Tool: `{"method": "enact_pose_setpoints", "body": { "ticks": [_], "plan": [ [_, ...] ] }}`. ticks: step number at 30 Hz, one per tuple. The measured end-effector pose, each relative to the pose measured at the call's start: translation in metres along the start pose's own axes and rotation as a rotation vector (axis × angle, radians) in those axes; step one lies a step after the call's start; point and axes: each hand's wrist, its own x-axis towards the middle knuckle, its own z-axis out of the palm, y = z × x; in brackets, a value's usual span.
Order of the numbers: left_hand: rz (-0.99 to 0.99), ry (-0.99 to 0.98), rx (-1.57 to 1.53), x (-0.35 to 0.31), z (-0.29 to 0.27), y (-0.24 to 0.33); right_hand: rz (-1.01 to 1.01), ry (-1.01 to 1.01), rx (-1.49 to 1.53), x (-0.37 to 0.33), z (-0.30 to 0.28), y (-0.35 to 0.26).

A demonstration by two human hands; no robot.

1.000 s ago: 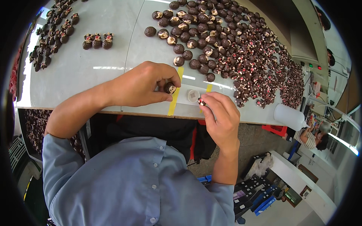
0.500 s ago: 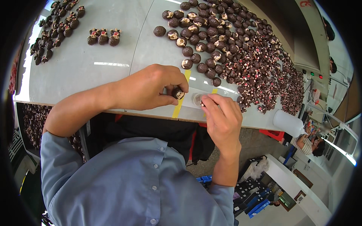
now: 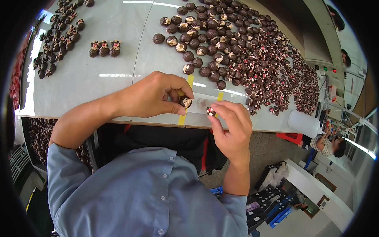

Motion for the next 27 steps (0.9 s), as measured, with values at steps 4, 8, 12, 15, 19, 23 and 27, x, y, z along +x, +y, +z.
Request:
{"method": "enact_pose_setpoints", "body": {
  "ticks": [4, 8, 12, 15, 19, 23, 27],
  "plan": [
    [-0.099, -0.035, -0.088, -0.001, 0.001, 0.002, 0.098, 0.114, 0.305, -0.004, 0.009, -0.009],
    [-0.132, -0.072, -0.115, 0.001, 0.001, 0.005, 0.033, 0.129, 0.322, 0.003, 0.022, -0.014],
    [-0.086, -0.078, -0.103, 0.001, 0.0, 0.004, 0.012, 0.143, 0.324, 0.005, 0.027, -0.014],
    [-0.119, -0.086, -0.123, 0.002, -0.001, 0.006, 0.005, 0.137, 0.295, 0.007, 0.027, -0.013],
    [-0.112, -0.085, -0.106, 0.001, -0.002, 0.006, -0.011, 0.123, 0.243, 0.009, 0.028, -0.014],
    [-0.102, -0.058, -0.093, -0.001, -0.002, 0.003, -0.037, 0.103, 0.22, 0.011, 0.026, -0.017],
    [-0.13, -0.072, -0.102, -0.001, -0.003, 0.006, -0.032, 0.082, 0.204, 0.01, 0.025, -0.015]
  ]
}}
